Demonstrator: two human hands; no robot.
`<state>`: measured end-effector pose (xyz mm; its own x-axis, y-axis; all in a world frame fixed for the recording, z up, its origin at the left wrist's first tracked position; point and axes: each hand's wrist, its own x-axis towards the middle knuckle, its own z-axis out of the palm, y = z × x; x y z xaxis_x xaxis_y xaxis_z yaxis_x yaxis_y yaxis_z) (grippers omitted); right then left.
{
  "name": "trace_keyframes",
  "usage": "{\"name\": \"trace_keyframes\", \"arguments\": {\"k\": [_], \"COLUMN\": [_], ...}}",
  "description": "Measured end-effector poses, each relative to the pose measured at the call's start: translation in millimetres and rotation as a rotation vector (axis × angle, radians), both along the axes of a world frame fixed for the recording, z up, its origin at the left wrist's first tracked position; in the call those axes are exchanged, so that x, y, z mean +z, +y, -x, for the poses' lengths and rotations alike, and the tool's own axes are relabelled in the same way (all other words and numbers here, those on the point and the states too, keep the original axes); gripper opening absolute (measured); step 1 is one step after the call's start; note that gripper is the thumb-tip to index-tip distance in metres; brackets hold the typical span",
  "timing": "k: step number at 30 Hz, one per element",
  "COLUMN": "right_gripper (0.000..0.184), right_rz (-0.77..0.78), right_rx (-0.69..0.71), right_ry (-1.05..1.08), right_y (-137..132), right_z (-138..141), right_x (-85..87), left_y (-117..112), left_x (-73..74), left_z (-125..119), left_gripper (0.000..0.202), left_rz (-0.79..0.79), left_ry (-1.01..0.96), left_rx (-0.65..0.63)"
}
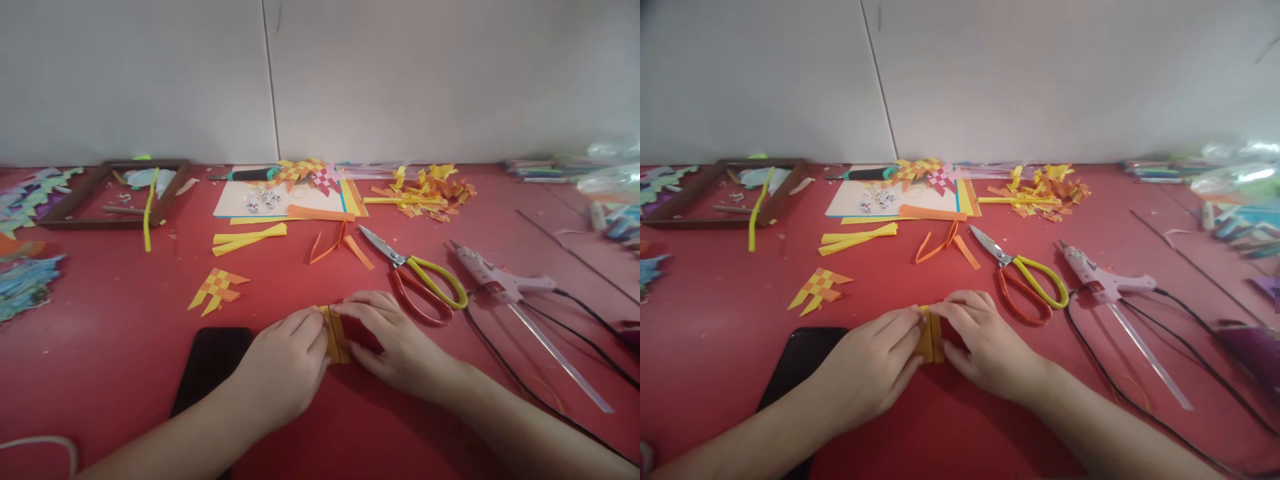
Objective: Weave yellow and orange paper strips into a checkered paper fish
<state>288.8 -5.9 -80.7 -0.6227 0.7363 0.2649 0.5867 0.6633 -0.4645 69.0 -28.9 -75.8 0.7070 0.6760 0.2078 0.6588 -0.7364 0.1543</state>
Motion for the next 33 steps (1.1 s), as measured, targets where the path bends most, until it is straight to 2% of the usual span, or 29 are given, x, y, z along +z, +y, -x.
{"name": "trace_keyframes", "arguments": {"k": [7,14,23,29,33], "right_gripper": [0.043,0.044,0.043,0.049,0.034], "right_rz": [0.016,0.03,0.035,0.053,0.022], "right_rx": [-0.005,0.005,-0.006,-0.028,-0.096], "right_ry": [0.01,0.009,0.03,0.025,0.044], "right_y": [-1.4,0.8,-0.3,-0.5,0.1], "right_z": [2.0,1.4,2.9,6.8,10.8], "right_x": [-0.7,-3.2,-0.1,3.5,1.0], "left_y": [-0.9,-1.1,-1.8,-0.9,-0.4], "left_x": [-1.2,1.1,-3.4,-4.8,-4.0], "left_z": [1.1,1.2,2.8,2.0,1.8], "left_gripper": [0.028,0.026,0.032,0.024,0.022], "left_rz": [-0.002,0.006,-0.038,-0.057,-0.035], "left_ry": [0.04,-0.015,-0.04,-0.047,-0.021], "left_rx": [-0.009,0.011,-0.011,-0.011,-0.014]}}
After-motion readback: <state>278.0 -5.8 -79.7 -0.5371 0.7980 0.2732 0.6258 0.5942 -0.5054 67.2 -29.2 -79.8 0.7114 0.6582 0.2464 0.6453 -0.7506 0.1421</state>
